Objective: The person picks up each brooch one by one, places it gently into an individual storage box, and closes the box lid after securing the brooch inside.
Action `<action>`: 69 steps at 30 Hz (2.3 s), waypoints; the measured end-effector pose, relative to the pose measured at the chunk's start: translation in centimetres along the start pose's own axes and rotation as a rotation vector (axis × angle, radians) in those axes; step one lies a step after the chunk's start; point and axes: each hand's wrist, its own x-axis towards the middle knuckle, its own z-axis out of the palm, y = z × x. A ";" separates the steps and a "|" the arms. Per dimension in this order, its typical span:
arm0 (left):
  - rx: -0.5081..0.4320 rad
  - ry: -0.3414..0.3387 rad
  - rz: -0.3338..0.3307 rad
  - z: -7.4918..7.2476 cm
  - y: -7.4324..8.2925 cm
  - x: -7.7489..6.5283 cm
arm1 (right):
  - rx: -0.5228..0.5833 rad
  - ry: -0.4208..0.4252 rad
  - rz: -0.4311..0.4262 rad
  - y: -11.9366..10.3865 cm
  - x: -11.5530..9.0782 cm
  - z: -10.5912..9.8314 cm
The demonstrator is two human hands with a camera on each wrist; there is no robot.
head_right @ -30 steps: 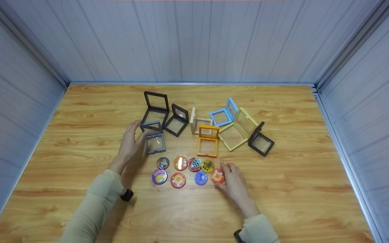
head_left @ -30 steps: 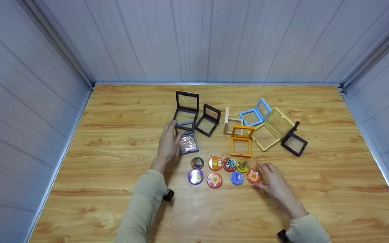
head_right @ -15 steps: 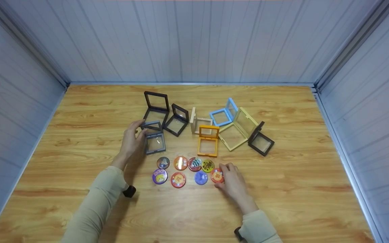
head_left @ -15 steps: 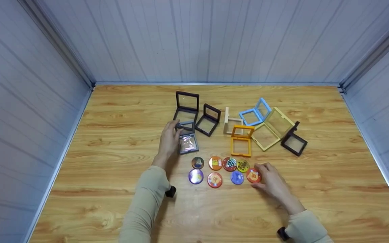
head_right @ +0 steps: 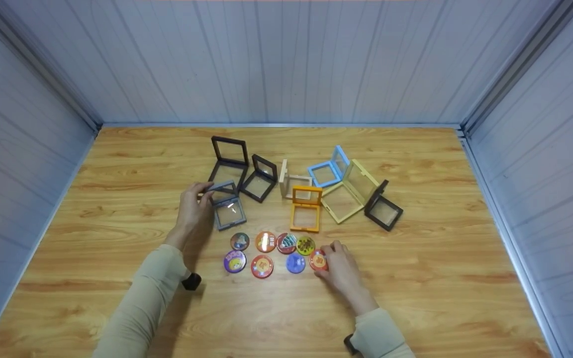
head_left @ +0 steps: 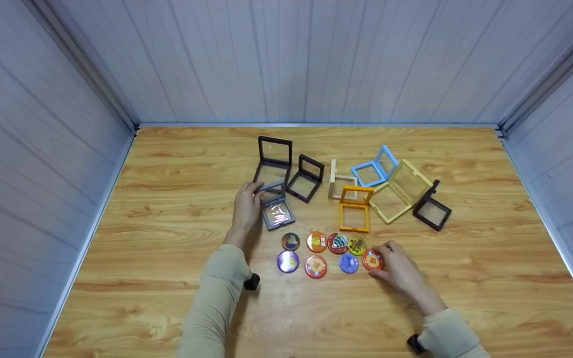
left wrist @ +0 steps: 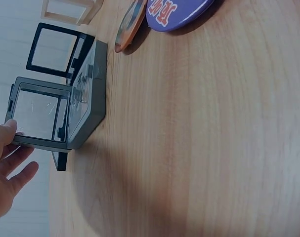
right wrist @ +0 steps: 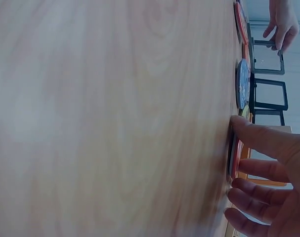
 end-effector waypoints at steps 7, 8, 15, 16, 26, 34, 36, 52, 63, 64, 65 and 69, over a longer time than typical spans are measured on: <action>-0.014 0.007 -0.013 -0.3 -0.1 -0.3 | 0.034 0.032 -0.025 0.1 -0.1 0.3; -0.017 0.009 -0.017 -0.4 -0.1 -0.4 | 0.042 0.028 -0.022 0.1 -0.1 0.3; -0.044 0.036 -0.027 -0.7 -0.2 -1.1 | 0.093 -0.013 0.030 -0.2 -0.1 -0.2; -0.046 0.040 -0.029 -0.7 -0.2 -1.2 | 0.097 -0.016 0.035 -0.3 0.0 -0.3; -0.065 0.037 -0.071 -1.4 -0.1 -2.4 | 0.105 0.007 0.010 -1.2 0.1 -0.5; -0.059 0.086 -0.026 -1.7 -0.4 -3.4 | 0.132 0.065 -0.085 -2.5 0.7 -0.6; -0.055 0.095 -0.017 -1.7 -0.5 -3.6 | 0.138 0.063 -0.089 -2.9 0.9 -0.6; -0.093 0.082 -0.120 -1.9 0.0 -4.7 | 0.213 -0.012 -0.029 -7.4 3.9 -0.3; -0.109 0.110 -0.104 -2.0 0.1 -5.3 | 0.255 -0.014 -0.047 -10.0 5.7 0.3; -0.108 0.110 -0.103 -2.0 0.1 -5.4 | 0.259 -0.022 -0.039 -10.2 5.9 0.3; -0.106 0.111 -0.102 -2.0 0.1 -5.4 | 0.266 -0.029 -0.038 -10.3 6.0 0.4; -0.121 0.107 -0.107 -2.1 0.2 -5.6 | 0.283 -0.055 -0.017 -11.0 6.7 0.8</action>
